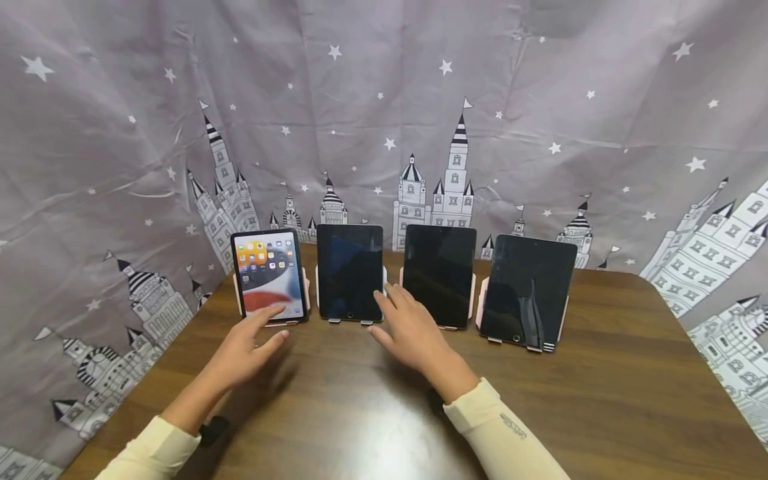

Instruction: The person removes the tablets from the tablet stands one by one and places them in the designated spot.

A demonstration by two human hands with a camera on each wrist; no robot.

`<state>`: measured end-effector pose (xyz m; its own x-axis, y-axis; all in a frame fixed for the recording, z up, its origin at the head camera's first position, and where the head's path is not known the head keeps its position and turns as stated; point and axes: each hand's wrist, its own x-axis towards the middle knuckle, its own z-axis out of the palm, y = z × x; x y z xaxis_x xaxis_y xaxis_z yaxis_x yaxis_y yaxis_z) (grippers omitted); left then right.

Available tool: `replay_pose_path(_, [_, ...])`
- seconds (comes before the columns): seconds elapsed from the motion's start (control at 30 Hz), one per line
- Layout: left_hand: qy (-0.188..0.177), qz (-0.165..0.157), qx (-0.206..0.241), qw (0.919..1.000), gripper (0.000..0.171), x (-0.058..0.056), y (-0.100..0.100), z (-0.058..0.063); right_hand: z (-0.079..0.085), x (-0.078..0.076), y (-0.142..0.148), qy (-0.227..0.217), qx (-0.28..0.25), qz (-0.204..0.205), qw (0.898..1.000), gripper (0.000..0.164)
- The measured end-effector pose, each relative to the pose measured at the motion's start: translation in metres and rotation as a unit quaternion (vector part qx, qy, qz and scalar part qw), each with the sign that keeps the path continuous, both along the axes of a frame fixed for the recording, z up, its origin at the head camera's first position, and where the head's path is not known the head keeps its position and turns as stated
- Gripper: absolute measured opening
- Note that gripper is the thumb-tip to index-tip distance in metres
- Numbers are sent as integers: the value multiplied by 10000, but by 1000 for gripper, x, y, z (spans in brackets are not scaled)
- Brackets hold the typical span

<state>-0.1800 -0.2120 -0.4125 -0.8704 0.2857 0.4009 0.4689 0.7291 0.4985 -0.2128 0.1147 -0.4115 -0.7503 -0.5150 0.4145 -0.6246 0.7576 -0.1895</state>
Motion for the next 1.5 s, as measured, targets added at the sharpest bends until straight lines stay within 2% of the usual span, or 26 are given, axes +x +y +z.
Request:
replay_pose_path(0.27, [-332, 404, 702, 9962, 41, -13, -30, -1, 8, -18, -14, 314, 463, 193, 9982, 60])
replay_pose_path(0.43, [-801, 670, 1567, 9821, 38, -20, -44, 2, 15, -31, -21, 423, 928, 366, 9941, 59])
replay_pose_path(0.57, [-983, 760, 1877, 9743, 40, -26, -54, 8, 20, -40, -28, 550, 1025, 566, 9916, 56])
replay_pose_path(0.73, [-904, 954, 1895, 9731, 39, -35, -64, 15, 22, -51, -44, 675, 953, 777, 9901, 53])
replay_pose_path(0.9, [-693, 1156, 1814, 9741, 36, -46, -72, 13, 22, -58, -58, 606, 630, 918, 9919, 49])
replay_pose_path(1.07, [-499, 1468, 1674, 9736, 33, -52, -82, 9, 21, -62, -74, 250, 212, 970, 9947, 44])
replay_pose_path(1.2, [-527, 1594, 1630, 9722, 33, -55, -86, 8, 25, -65, -84, -199, -185, 917, 9954, 42])
replay_pose_path(1.37, [-556, 1650, 1610, 9715, 34, -63, -85, 14, 32, -72, -95, -502, -512, 764, 9945, 39])
replay_pose_path(1.5, [-534, 1778, 1628, 9690, 34, -71, -85, 22, 38, -78, -108, -626, -756, 802, 9919, 38])
